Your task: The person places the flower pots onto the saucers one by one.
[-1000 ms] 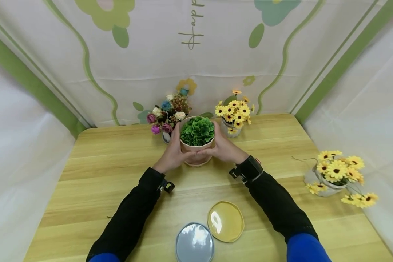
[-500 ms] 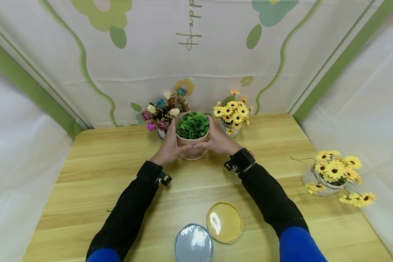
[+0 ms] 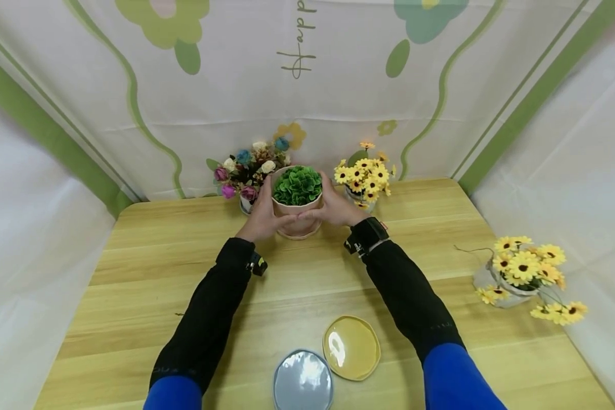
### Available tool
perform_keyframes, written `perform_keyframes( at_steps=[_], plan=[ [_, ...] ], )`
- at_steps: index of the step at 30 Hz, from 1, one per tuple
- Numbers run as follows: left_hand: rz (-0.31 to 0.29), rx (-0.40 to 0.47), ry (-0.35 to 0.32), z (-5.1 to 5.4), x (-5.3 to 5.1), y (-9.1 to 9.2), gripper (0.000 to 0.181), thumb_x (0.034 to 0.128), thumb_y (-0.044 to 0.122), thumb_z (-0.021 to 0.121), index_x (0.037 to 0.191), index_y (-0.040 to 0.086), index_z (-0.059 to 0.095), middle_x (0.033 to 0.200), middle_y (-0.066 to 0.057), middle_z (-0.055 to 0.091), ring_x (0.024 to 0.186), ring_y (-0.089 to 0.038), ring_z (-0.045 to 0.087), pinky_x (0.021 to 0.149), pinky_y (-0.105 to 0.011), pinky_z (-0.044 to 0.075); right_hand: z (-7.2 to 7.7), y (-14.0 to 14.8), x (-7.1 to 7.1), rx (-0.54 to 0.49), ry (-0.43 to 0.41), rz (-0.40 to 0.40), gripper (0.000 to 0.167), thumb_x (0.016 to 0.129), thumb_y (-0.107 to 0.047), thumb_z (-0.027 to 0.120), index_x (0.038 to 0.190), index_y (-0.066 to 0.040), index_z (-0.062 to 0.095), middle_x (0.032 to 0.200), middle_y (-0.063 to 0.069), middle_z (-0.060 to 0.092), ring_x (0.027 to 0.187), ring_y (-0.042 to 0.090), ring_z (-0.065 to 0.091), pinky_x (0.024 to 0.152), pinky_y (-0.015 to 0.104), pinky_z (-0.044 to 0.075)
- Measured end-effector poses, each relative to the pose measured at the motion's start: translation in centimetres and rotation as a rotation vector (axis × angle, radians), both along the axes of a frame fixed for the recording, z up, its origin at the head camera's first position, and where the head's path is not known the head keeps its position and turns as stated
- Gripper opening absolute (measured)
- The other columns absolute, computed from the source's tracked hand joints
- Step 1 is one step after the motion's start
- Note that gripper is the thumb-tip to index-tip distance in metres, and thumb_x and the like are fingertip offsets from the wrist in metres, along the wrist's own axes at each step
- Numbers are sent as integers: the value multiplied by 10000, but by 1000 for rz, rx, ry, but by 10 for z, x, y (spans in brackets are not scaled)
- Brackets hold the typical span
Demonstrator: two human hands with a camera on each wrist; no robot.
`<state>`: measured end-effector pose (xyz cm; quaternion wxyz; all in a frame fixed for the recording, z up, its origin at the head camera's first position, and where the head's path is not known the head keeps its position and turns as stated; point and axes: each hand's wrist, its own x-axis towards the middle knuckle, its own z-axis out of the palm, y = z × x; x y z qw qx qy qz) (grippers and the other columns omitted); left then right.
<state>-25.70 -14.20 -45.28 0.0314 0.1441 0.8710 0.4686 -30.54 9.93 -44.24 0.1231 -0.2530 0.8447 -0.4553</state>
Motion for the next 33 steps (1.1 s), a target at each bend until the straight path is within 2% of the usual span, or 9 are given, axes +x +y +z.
perform_keyframes(
  at_steps=[4, 9, 15, 19, 21, 25, 30, 33],
  plan=[
    [-4, 7, 8, -2, -2, 0, 1171, 986, 428, 728, 1684, 212, -188, 1798, -73, -120, 1679, -267, -58, 1364, -473, 80, -4, 0, -2, -22, -6, -16, 1282, 873, -349, 882, 1686, -135, -86, 1738, 185, 195, 1609, 373, 267, 1322, 556, 247],
    [12, 52, 14, -6, 1, 2, 1177, 976, 440, 734, 1685, 246, -185, 1803, -29, -100, 1681, -241, -35, 1361, -472, 80, -9, -1, 9, -44, -13, -43, 1282, 911, -373, 846, 1686, -155, -151, 1771, 185, 110, 1627, 379, 223, 1323, 568, 238],
    [43, 45, 27, -8, 13, 3, 1165, 1000, 426, 708, 1667, 264, -234, 1797, -38, -143, 1679, -257, -55, 1364, -481, 60, -14, -1, 26, -46, 17, -34, 1194, 956, -466, 771, 1692, -243, -142, 1794, 115, 49, 1654, 324, 153, 1331, 564, 225],
    [41, 60, -7, -7, 26, 0, 1171, 1010, 400, 719, 1666, 246, -238, 1794, -64, -151, 1680, -280, -25, 1361, -497, 122, -18, 9, 42, 30, -4, -25, 1171, 987, -504, 720, 1684, -244, -185, 1795, 104, -94, 1664, 334, 64, 1329, 600, 199],
    [33, 81, -26, -7, 34, -3, 1188, 997, 374, 747, 1672, 231, -220, 1794, -82, -132, 1679, -295, 20, 1355, -506, 170, -20, 15, 51, 72, -18, -31, 1183, 993, -514, 709, 1680, -204, -203, 1785, 145, -128, 1658, 369, 53, 1321, 622, 197],
    [7, 120, -67, -6, 54, -11, 1210, 969, 315, 793, 1687, 197, -174, 1792, -136, -64, 1669, -332, 82, 1334, -564, 230, -25, 29, 66, 117, -36, -52, 1188, 995, -528, 699, 1681, -152, -195, 1774, 224, -63, 1641, 424, 104, 1312, 630, 203],
    [-44, 117, -118, -5, 94, -27, 1220, 958, 304, 808, 1688, 253, -168, 1791, -165, 16, 1659, -360, 112, 1322, -637, 177, -31, 50, 81, 96, -25, -93, 1200, 990, -519, 710, 1679, -169, -208, 1777, 209, -65, 1632, 428, 155, 1308, 641, 193],
    [-88, 95, -128, -4, 120, -38, 1213, 946, 336, 818, 1696, 264, -133, 1786, -156, 93, 1646, -364, 172, 1311, -649, 186, -36, 68, 88, 107, -43, -135, 1194, 986, -550, 699, 1685, -156, -184, 1771, 239, 25, 1628, 434, 167, 1310, 645, 179]
  ],
)
